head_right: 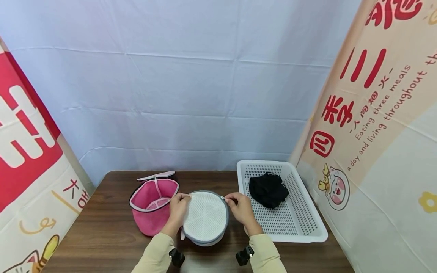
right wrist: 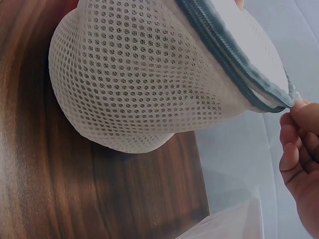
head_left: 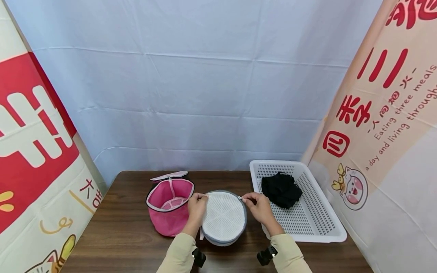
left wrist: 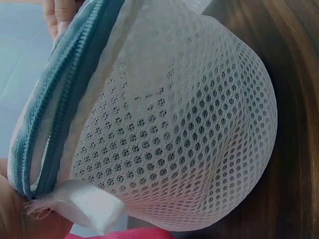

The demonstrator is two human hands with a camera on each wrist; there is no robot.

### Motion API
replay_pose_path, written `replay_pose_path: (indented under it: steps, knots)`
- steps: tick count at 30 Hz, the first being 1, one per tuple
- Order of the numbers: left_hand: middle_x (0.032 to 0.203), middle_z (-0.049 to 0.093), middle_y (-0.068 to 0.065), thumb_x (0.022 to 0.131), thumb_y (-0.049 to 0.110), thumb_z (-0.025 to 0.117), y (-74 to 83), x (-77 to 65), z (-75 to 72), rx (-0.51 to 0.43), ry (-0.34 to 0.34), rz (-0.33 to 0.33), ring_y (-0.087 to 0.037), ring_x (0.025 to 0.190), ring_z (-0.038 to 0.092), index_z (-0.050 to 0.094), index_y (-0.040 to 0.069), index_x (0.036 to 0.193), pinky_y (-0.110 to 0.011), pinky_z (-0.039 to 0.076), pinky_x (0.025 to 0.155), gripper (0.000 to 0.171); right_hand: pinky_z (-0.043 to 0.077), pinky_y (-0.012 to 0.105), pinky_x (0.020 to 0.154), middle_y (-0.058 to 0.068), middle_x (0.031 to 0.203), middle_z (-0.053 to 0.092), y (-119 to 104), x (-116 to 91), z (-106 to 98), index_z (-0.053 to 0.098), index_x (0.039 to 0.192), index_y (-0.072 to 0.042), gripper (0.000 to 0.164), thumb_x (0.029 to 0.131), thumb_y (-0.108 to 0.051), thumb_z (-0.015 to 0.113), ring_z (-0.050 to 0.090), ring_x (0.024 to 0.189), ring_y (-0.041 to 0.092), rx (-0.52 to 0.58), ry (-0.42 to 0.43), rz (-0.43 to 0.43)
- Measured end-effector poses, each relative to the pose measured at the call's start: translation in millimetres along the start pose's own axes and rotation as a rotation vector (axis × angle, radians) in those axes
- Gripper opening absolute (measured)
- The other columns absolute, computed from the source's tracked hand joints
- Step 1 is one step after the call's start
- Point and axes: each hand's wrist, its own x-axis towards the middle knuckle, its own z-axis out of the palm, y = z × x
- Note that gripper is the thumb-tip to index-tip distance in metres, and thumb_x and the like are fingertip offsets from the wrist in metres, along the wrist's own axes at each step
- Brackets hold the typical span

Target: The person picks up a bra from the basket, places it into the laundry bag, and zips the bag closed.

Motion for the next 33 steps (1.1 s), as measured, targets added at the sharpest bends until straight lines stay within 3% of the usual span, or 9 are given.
replay_pose_path:
  steps: [4,12,19,26,30,33]
  knots:
    - [0.071,0.055,-0.008,0.082,0.004,0.061,-1.4,0.9,1.1,-0.008,0.018,-0.011,-0.018,0.064,0.051,0.06,-0.002,0.077,-0.032,0.042,0.061,0.008,0.046,0.026,0.055,-0.002,0.074,0.064,1.7,0.2,-0.1,0.068,0.079,-0.005,0.009,0.079,0.004,0.07,0.055,0.064,0.011,-0.007,0.007,-0.012]
    - [0.075,0.056,-0.011,0.084,0.005,0.059,-3.4,2.7,-3.8,-0.056,0.054,-0.037,-0.022,0.069,0.052,0.06,-0.003,0.079,-0.034,0.041,0.065,0.01,0.044,0.026,0.054,-0.003,0.072,0.062,3.3,-0.2,-2.1,0.068,0.078,-0.007,0.007,0.079,0.0,0.071,0.052,0.062,0.01,-0.056,0.0,-0.006]
    - [0.078,0.057,-0.012,0.086,0.006,0.059,-3.3,2.9,-8.2,-0.046,0.052,-0.046,-0.024,0.073,0.052,0.061,-0.004,0.084,-0.035,0.041,0.067,0.011,0.044,0.026,0.055,-0.003,0.074,0.062,3.2,-2.1,-1.1,0.068,0.079,-0.004,0.005,0.083,-0.007,0.069,0.052,0.063,0.011,-0.049,-0.039,0.011]
    - [0.08,0.057,-0.012,0.087,0.007,0.058,-3.8,2.1,-8.7,-0.048,0.043,-0.059,-0.024,0.074,0.053,0.061,-0.004,0.086,-0.035,0.042,0.067,0.012,0.044,0.025,0.054,-0.004,0.073,0.062,4.9,-0.1,1.3,0.068,0.079,-0.006,0.005,0.08,-0.003,0.071,0.052,0.062,0.009,-0.068,0.0,-0.018]
    - [0.079,0.057,-0.012,0.086,0.008,0.059,-2.8,1.5,-9.3,-0.002,0.03,-0.052,-0.023,0.072,0.053,0.062,-0.003,0.087,-0.035,0.042,0.066,0.012,0.044,0.025,0.054,-0.004,0.072,0.062,5.8,0.8,1.6,0.068,0.078,-0.006,0.006,0.08,-0.002,0.071,0.052,0.062,0.009,-0.066,0.003,-0.014]
    - [0.075,0.058,-0.008,0.084,0.01,0.061,-0.5,1.0,-11.8,0.085,0.011,-0.042,-0.02,0.069,0.053,0.063,-0.001,0.086,-0.034,0.043,0.064,0.012,0.044,0.025,0.054,-0.003,0.072,0.062,5.8,0.4,1.3,0.068,0.077,-0.007,0.008,0.079,0.0,0.071,0.052,0.062,0.009,-0.054,0.007,-0.006]
